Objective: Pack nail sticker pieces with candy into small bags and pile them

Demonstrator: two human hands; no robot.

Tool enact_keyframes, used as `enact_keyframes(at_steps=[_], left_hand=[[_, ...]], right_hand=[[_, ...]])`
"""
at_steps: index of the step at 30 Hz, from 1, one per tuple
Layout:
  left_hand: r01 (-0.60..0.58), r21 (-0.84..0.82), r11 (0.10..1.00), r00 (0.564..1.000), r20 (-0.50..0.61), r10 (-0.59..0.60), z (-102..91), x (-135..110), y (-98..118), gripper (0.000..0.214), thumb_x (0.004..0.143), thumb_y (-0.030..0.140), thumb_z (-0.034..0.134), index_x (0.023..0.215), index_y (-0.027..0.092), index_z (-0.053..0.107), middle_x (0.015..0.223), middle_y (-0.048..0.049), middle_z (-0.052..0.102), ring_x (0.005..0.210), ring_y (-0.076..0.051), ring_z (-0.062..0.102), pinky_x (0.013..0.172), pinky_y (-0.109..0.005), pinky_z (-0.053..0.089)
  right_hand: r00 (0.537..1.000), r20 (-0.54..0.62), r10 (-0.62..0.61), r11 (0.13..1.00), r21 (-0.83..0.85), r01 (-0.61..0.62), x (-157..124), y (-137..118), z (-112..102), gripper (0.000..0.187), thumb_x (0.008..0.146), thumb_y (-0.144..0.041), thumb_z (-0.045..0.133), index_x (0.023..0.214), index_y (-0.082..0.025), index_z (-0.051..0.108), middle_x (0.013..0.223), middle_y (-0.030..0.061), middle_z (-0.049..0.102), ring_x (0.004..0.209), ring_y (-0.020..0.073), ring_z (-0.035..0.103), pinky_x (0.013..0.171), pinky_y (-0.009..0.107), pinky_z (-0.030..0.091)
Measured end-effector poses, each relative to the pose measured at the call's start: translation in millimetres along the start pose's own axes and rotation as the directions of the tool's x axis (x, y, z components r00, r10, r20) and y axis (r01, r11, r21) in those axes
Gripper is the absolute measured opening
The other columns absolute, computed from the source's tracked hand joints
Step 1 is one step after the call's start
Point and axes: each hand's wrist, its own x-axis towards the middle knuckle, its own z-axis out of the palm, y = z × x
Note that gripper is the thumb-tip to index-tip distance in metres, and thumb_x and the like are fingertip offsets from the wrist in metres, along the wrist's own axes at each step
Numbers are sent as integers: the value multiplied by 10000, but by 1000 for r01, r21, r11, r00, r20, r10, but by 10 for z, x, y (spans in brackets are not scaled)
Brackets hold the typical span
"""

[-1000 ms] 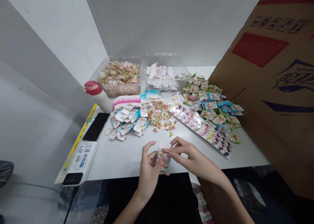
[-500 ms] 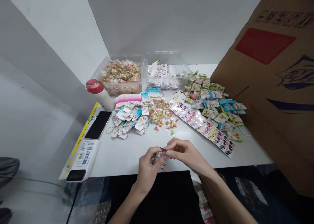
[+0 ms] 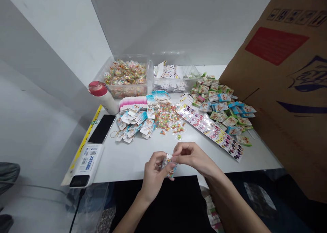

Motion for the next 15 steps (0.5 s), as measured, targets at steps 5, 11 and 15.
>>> enact_keyframes(at_steps=[5, 11, 15], left_hand=[[41, -20, 999, 999, -15, -42, 25, -27, 28, 291, 811, 328, 699, 977, 207, 493, 725, 41, 584, 606, -120, 608, 464, -265, 602], [71, -17, 997, 997, -19, -71, 40, -56, 46, 296, 843, 356, 657, 1053, 214, 502, 756, 28, 591, 646, -130, 606, 448, -267, 605], [70, 42, 997, 997, 34, -72, 30, -53, 15, 212, 854, 374, 641, 897, 187, 551, 760, 22, 588, 651, -128, 600, 475, -294, 620]], right_hand=[[993, 38, -115, 981, -150, 120, -31, 48, -40, 184, 705, -312, 800, 711, -161, 694, 751, 12, 602, 672, 122, 553, 633, 255, 433], [980, 131, -152, 939, -290, 184, -171, -8, -95, 159, 828, -346, 691, 852, -193, 727, 874, 39, 606, 789, 146, 594, 709, 266, 468], [979, 155, -130, 926, -334, 176, -241, -14, -101, 205, 828, -342, 694, 984, -216, 734, 932, 51, 641, 818, 155, 608, 750, 281, 491]])
